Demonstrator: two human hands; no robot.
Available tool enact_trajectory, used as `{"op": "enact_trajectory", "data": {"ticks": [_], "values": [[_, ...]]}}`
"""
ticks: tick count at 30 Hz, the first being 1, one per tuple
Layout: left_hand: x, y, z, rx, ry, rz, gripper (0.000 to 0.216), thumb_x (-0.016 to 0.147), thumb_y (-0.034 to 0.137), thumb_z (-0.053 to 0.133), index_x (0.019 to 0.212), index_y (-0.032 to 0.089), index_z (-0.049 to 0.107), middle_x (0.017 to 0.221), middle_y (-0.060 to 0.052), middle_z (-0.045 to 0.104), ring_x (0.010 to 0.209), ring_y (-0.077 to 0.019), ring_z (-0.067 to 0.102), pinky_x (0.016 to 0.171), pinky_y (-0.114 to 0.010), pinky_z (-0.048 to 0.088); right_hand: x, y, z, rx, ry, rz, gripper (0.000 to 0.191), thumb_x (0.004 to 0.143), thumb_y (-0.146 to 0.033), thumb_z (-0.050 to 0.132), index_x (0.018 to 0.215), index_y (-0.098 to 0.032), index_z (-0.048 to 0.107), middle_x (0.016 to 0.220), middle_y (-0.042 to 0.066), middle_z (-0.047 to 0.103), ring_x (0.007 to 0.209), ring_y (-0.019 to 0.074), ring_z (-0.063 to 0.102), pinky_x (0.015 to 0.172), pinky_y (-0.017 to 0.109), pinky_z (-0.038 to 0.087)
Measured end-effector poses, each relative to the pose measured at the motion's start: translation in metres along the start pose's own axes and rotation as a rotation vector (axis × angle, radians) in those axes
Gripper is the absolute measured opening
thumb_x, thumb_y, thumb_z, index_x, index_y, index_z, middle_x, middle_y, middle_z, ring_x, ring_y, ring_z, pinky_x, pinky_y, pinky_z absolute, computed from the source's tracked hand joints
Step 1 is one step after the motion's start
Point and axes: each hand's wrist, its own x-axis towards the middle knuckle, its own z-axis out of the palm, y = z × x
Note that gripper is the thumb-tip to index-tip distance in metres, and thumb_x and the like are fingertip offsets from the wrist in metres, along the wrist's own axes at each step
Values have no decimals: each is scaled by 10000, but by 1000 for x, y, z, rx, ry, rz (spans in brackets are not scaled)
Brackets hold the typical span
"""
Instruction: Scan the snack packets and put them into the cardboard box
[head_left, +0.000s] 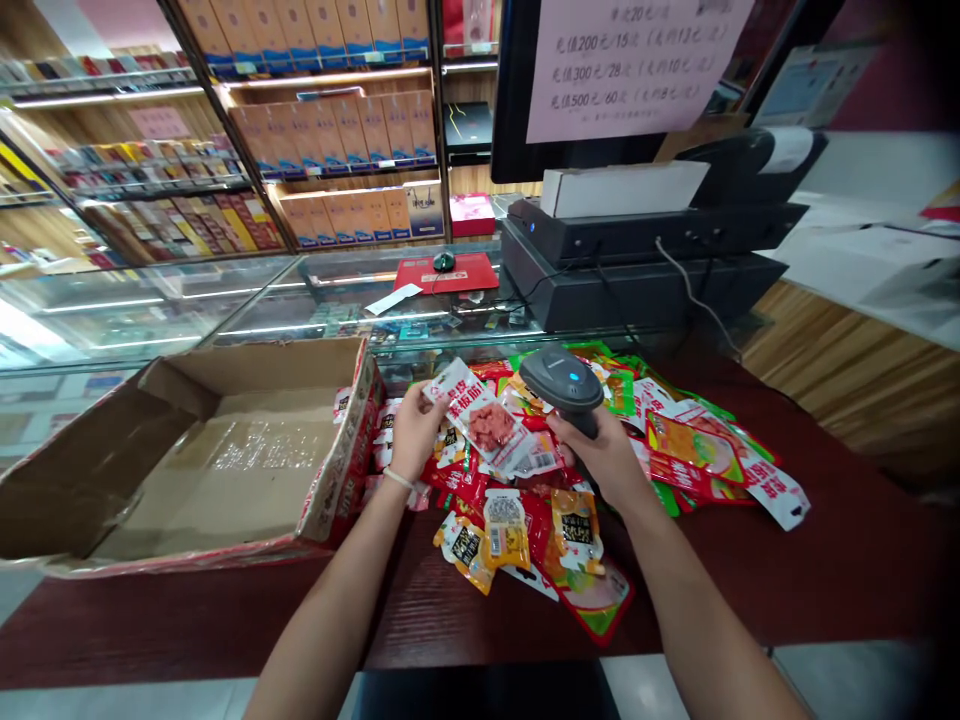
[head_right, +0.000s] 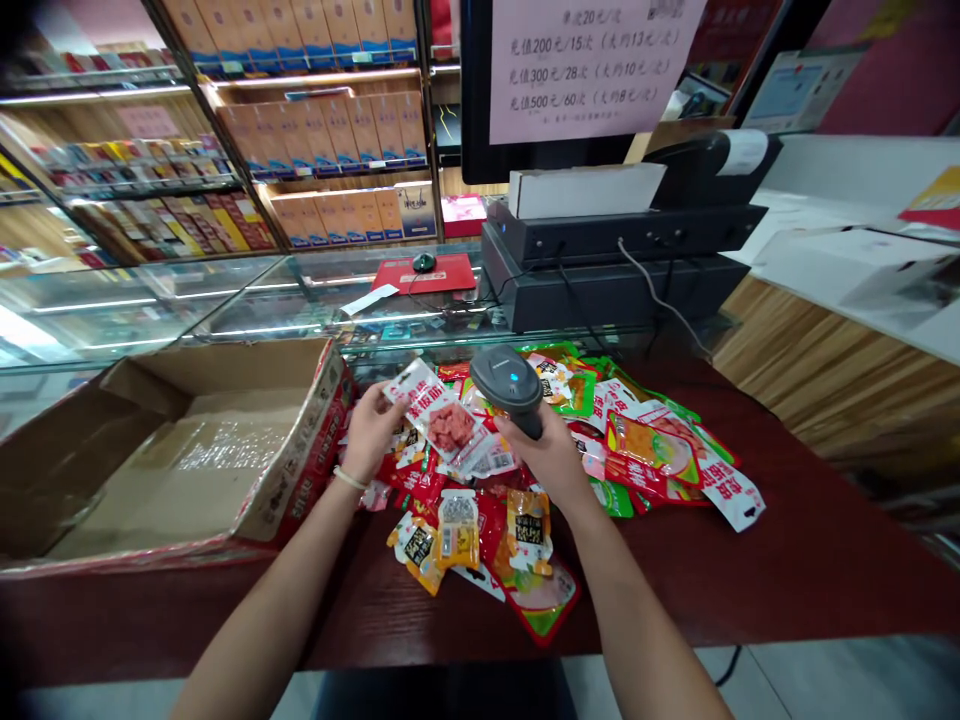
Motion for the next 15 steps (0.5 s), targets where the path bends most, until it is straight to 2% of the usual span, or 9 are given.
{"op": "enact_trajectory", "data": {"ticks": [2, 5, 8, 11, 13, 15], "values": [[-2, 5, -4, -236, 95, -61, 349, 723, 358, 733, 973, 166, 583, 906, -33, 683, 749, -140, 642, 706, -264, 501, 0, 2, 0, -16, 3, -7, 325, 770, -467, 712, 753, -217, 506, 487, -76, 481, 428, 81, 408, 436, 229, 312], [-6, 13, -7, -455, 172, -63, 321, 693, 318, 774, 907, 151, 602, 932, -39, 697, 801, -137, 657, 780, -282, 520, -1, 2, 1, -22, 8, -1, 325, 779, -471, 702, 742, -213, 508, 489, -70, 488, 434, 83, 413, 442, 229, 322], [-6, 19, -8, -596, 158, -50, 286, 683, 273, 795, 876, 157, 619, 907, -25, 703, 843, -128, 662, 852, -289, 514, -2, -3, 3, -13, 17, 2, 328, 773, -483, 702, 768, -214, 515, 475, -74, 485, 430, 84, 415, 443, 225, 323], [-4, 25, -7, -727, 84, -72, 252, 726, 289, 771, 904, 195, 619, 959, -18, 706, 915, -143, 668, 915, -335, 500, -3, -9, 3, -33, 40, -5, 337, 772, -500, 693, 771, -213, 517, 461, -70, 488, 423, 89, 414, 434, 224, 313], [-2, 31, -2, -787, 54, -94, 244, 776, 318, 729, 970, 240, 604, 1046, -10, 695, 963, -157, 665, 910, -357, 503, -3, -10, 2, -50, 47, -12, 336, 777, -503, 687, 765, -210, 523, 465, -62, 497, 429, 92, 419, 432, 223, 312], [2, 37, 5, -823, 84, -105, 204, 819, 317, 685, 985, 258, 582, 1016, 5, 688, 904, -138, 666, 851, -322, 519, -2, -8, -1, -52, 55, -13, 330, 779, -499, 688, 775, -209, 532, 470, -60, 498, 436, 94, 418, 432, 221, 311]]}}
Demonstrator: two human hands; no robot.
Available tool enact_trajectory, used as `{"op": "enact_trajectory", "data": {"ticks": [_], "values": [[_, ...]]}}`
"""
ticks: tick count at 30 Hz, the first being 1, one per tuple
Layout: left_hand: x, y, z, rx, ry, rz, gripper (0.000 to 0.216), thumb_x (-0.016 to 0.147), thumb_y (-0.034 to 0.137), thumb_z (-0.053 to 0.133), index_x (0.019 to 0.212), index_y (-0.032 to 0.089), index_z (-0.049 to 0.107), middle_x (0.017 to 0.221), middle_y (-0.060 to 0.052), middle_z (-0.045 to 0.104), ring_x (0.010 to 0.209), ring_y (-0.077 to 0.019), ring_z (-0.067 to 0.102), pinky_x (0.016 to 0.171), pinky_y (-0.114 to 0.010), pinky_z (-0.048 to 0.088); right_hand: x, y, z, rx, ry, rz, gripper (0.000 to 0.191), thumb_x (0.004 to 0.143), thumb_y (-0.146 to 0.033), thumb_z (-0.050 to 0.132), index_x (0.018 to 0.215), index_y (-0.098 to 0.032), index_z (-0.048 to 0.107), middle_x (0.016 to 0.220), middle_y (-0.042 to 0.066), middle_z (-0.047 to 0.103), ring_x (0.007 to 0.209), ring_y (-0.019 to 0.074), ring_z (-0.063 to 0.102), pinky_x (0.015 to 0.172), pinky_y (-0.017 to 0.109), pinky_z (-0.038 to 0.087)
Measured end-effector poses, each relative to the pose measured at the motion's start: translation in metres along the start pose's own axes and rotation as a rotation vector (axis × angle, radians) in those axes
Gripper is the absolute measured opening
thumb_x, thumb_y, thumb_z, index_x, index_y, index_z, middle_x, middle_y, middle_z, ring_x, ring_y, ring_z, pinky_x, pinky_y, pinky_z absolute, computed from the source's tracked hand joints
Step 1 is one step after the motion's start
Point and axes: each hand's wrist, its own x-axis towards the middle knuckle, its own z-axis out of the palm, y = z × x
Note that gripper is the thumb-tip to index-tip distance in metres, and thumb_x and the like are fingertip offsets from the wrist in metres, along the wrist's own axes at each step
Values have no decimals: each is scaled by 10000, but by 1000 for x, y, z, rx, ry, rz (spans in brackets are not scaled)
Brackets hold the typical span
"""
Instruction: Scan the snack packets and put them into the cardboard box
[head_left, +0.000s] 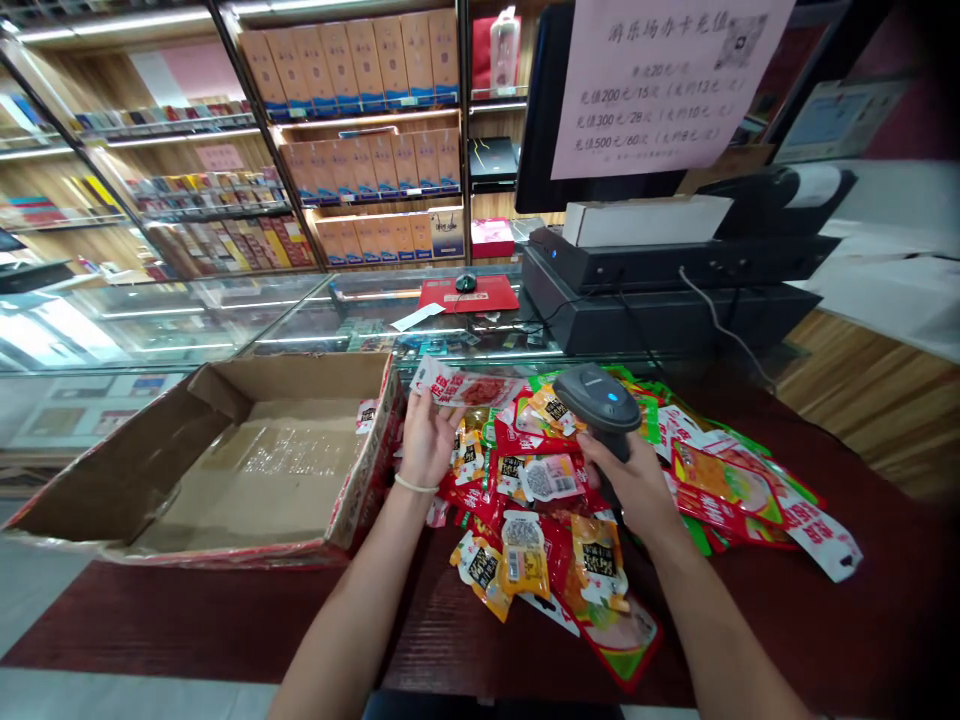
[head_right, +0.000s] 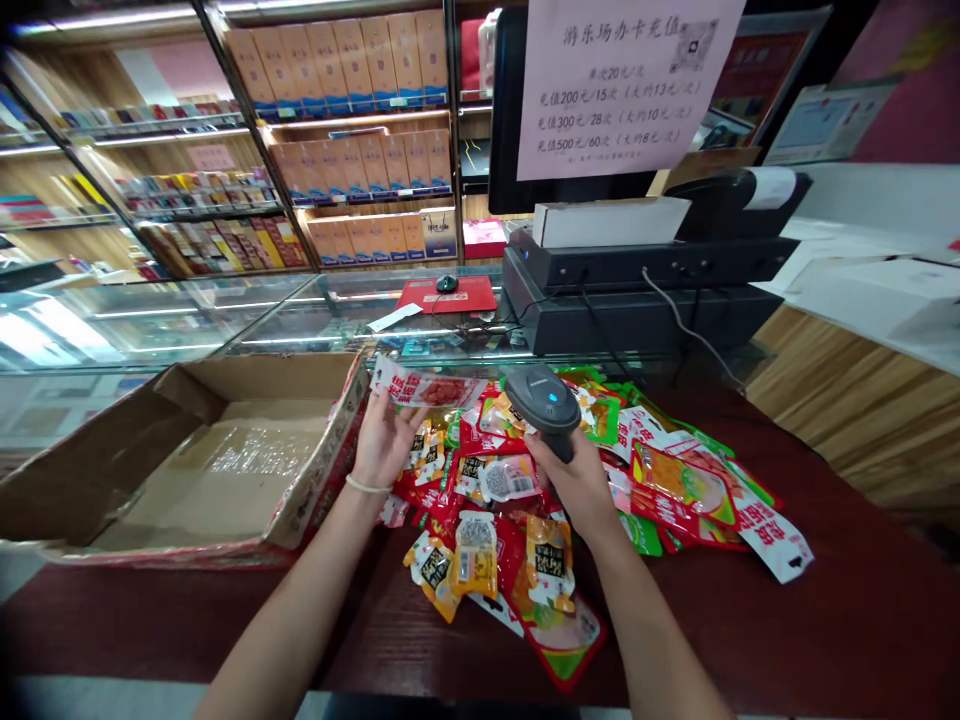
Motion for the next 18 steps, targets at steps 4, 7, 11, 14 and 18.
{"op": "enact_trajectory", "data": {"ticks": [4, 7, 11, 14, 18], "values": [[5, -3, 18, -115, 64, 32, 141, 858, 295, 638, 956, 239, 552, 640, 74, 527, 498, -44, 495, 549, -164, 445, 1, 6, -3, 16, 13, -1, 322, 780, -495, 689, 794, -206, 549, 488, -57, 500, 443, 97, 422, 436, 222, 319], [7, 2, 27, -216, -17, -77, 311, 834, 506, 628, 975, 244, 536, 596, 76, 448, 447, -52, 422, 422, -149, 335, 2, 8, -2, 13, 15, 12, 332, 769, -505, 694, 799, -205, 555, 508, -54, 509, 447, 97, 434, 443, 225, 334], [8, 18, 37, -207, -139, -261, 444, 764, 608, 648, 933, 215, 530, 663, 34, 520, 523, -83, 503, 443, -173, 388, 2, 8, -1, 12, 11, 45, 357, 748, -518, 711, 829, -206, 558, 501, -63, 500, 439, 93, 420, 431, 221, 318], [10, 26, 43, -157, -121, -243, 223, 779, 251, 675, 943, 204, 531, 730, 28, 576, 544, -67, 535, 492, -167, 424, 2, 6, 0, 12, -5, 35, 358, 761, -524, 698, 793, -204, 541, 483, -58, 496, 441, 95, 418, 441, 226, 318], [17, 31, 43, -103, 3, -89, 217, 792, 134, 540, 1000, 192, 526, 1065, -52, 674, 834, -123, 665, 734, -237, 526, 1, 6, 2, 1, -18, 20, 373, 766, -532, 689, 746, -203, 513, 470, -49, 485, 454, 102, 415, 453, 237, 324]]}}
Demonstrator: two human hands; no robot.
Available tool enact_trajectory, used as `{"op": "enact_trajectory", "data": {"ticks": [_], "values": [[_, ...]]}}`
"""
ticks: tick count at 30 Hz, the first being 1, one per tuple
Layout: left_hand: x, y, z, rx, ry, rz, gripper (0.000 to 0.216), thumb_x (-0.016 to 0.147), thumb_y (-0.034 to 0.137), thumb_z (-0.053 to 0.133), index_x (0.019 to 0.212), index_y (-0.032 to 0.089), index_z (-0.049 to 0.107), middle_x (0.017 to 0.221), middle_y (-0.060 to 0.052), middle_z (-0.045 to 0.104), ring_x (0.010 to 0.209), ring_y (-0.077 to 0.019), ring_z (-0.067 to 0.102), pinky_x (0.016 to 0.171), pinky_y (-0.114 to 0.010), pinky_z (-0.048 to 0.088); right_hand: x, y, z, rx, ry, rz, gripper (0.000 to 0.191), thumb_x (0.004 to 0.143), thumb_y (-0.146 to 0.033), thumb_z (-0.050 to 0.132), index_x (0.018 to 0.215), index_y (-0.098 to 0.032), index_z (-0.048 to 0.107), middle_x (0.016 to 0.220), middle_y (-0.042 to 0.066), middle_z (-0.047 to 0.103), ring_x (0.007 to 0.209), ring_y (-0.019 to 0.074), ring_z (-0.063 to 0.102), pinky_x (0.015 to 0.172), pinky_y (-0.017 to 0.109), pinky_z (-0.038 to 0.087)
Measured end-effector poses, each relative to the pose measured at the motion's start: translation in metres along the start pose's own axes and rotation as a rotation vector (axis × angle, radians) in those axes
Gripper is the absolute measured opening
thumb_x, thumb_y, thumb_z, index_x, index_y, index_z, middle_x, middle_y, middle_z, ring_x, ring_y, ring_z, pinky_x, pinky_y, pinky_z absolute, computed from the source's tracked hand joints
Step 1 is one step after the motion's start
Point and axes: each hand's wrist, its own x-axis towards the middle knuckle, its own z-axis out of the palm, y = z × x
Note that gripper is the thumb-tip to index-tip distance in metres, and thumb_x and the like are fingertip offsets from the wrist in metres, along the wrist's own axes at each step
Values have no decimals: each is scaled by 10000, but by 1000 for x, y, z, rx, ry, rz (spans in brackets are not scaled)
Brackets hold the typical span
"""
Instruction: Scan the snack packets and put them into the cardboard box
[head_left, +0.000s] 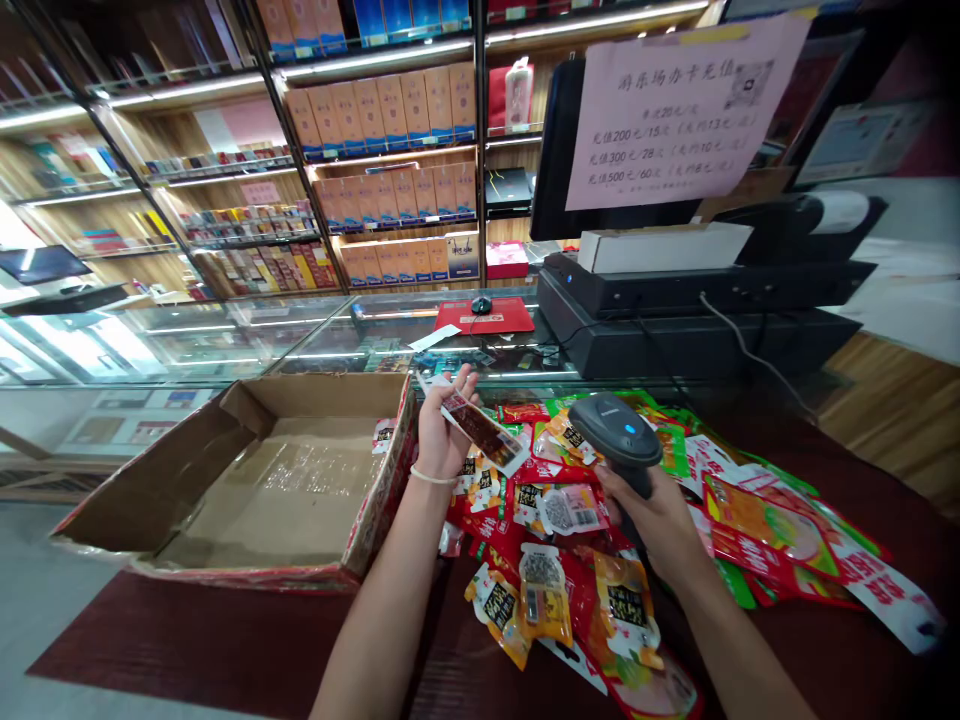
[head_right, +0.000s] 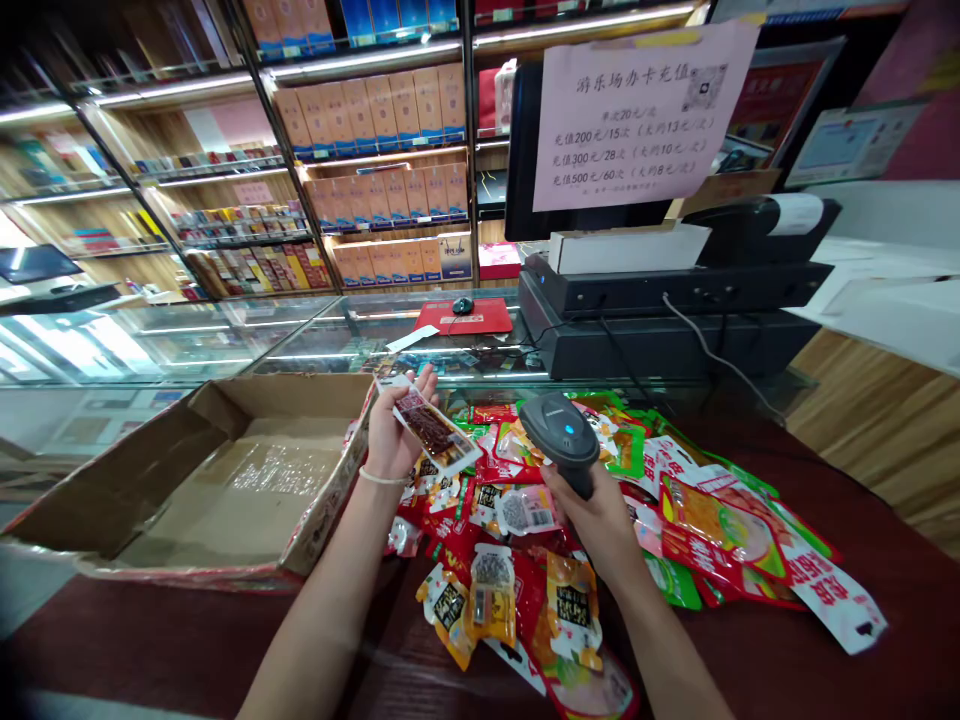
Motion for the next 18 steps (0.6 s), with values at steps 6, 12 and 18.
{"op": "enact_trajectory", "data": {"ticks": [6, 12, 18], "values": [[7, -5, -12, 328, 70, -88, 337, 887, 411, 507, 1092, 164, 606, 889, -49, 696, 754, -158, 667, 672, -271, 546, 2, 6, 0, 13, 12, 3, 353, 761, -508, 706, 824, -207, 534, 506, -59, 477, 455, 100, 402, 443, 240, 305], [9, -20, -14, 329, 134, 283, 382, 728, 299, 771, 1074, 188, 652, 1055, -39, 704, 948, -169, 664, 793, -254, 549, 1, 3, -2, -8, 18, -22, 334, 786, -511, 681, 797, -205, 548, 498, -48, 491, 463, 105, 408, 450, 240, 315], [9, -23, -14, 315, 88, 315, 475, 716, 254, 790, 1162, 244, 627, 1250, -43, 652, 1183, -236, 593, 952, -341, 532, -3, -2, 2, 29, 87, -55, 379, 736, -551, 710, 806, -211, 558, 498, -58, 476, 451, 111, 404, 454, 252, 337]]}}
